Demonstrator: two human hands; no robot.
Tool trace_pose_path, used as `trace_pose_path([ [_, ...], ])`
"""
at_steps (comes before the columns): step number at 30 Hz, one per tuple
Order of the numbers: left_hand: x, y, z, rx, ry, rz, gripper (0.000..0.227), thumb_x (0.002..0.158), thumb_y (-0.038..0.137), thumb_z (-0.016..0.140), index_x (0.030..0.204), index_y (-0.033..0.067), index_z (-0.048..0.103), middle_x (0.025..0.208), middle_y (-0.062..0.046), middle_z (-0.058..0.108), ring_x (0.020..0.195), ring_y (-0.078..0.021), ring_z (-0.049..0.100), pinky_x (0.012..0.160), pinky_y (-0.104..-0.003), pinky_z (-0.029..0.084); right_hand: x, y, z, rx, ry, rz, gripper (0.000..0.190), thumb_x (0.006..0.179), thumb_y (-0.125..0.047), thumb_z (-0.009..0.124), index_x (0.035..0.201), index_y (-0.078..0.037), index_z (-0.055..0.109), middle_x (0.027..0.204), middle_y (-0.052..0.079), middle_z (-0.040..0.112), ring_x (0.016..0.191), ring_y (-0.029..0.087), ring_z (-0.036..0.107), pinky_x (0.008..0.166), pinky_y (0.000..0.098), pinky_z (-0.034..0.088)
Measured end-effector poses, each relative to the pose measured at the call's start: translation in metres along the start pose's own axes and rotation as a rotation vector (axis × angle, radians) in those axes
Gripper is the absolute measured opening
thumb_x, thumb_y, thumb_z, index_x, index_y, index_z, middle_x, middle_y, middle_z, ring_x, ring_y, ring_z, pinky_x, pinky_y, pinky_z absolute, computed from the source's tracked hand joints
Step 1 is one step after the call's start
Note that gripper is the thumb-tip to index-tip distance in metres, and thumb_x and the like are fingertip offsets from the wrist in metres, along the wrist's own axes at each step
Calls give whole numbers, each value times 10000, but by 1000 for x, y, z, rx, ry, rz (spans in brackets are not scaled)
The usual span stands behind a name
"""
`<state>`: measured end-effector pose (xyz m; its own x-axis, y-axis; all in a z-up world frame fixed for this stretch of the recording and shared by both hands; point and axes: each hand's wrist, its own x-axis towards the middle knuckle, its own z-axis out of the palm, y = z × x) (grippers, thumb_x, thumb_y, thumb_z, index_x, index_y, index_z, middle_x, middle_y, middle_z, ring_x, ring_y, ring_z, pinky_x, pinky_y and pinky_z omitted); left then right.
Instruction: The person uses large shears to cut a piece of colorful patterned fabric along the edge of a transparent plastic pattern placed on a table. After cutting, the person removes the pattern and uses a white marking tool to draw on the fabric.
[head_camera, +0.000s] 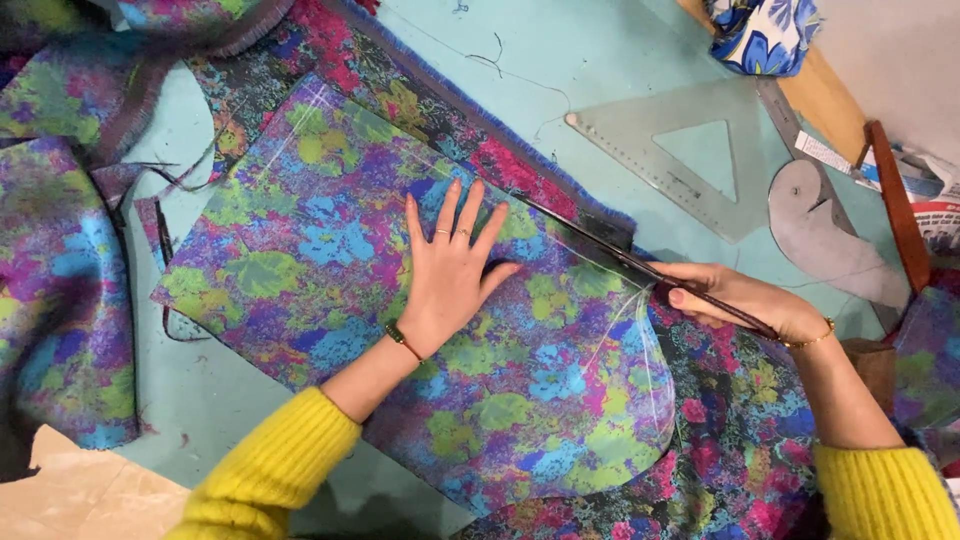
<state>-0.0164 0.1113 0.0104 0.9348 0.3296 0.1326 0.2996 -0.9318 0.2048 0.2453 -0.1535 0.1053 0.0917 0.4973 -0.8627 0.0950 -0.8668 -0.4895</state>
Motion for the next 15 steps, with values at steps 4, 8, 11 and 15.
trace_pose_path([
  [4,1,-8,0,-14,42,-13,733,1015,708,430,1563,226,495,1662,-107,357,1543,-346,270,1193,-742,166,-5,-8,-1,-18,-31,23,782,900,-428,573,1631,-215,395,648,-12,324,547,115,269,517,316,235],
  [8,5,-31,-8,-106,145,-40,648,1031,581,582,1504,138,560,1605,-163,430,1501,-412,331,1161,-773,199,-7,-43,7,-291,35,141,860,818,-589,477,1614,-280,380,1473,-101,583,1233,86,582,1009,275,428],
  [11,5,-46,-3,-73,147,-45,655,1039,570,593,1530,142,532,1600,-178,426,1502,-416,320,1148,-794,198,-3,-59,12,-316,29,145,930,794,-646,443,1653,-302,353,937,31,618,833,171,541,818,262,374],
  [15,5,-52,-5,-84,147,-43,641,1040,556,611,1524,143,533,1614,-185,410,1515,-417,297,1158,-785,171,5,-62,13,-376,-8,128,905,801,-660,402,1633,-329,273,1601,-94,453,1312,152,569,1030,344,447],
])
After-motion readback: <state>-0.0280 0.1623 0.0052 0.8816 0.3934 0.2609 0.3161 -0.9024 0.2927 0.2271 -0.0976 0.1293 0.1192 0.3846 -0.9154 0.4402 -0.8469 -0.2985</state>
